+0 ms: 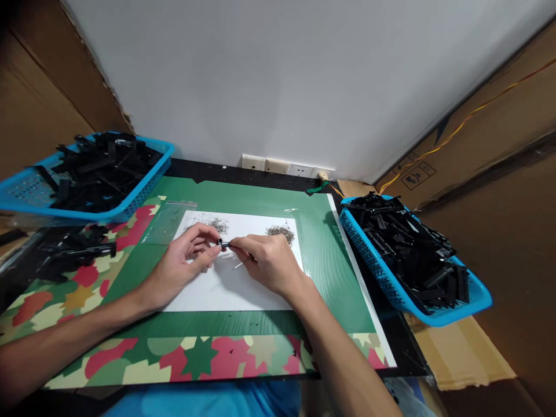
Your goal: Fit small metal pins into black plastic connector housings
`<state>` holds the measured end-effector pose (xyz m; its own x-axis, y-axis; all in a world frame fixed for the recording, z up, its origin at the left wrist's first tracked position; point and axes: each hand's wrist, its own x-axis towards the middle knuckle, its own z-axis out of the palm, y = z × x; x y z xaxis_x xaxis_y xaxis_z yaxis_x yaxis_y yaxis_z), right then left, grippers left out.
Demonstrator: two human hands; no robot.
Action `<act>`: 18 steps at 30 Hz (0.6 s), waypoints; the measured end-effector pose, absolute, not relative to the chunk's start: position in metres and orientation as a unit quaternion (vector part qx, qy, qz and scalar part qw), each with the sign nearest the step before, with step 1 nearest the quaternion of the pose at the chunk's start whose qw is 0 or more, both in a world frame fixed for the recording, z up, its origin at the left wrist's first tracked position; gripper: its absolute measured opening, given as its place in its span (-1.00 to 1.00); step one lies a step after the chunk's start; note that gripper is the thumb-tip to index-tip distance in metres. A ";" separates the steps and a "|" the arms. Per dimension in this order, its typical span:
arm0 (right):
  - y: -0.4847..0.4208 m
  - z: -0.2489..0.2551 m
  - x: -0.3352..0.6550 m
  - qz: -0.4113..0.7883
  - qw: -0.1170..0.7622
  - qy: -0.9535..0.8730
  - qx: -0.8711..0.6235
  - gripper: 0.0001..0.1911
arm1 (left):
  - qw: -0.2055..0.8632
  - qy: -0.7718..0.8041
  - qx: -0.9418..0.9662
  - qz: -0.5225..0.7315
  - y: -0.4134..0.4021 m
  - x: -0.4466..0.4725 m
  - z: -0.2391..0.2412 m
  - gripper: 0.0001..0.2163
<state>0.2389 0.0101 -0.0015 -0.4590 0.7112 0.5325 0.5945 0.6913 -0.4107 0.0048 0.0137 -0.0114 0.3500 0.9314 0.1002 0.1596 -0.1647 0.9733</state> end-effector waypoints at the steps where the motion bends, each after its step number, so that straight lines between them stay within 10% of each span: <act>1: 0.011 -0.003 0.239 0.084 0.343 -0.851 -0.389 -0.81 | 0.479 0.424 0.666 0.384 0.014 0.005 -0.011 -0.69; 18: 0.012 0.023 0.250 0.078 0.274 -0.850 -0.444 -0.68 | 0.347 0.471 0.751 0.307 0.016 0.004 -0.009 -0.81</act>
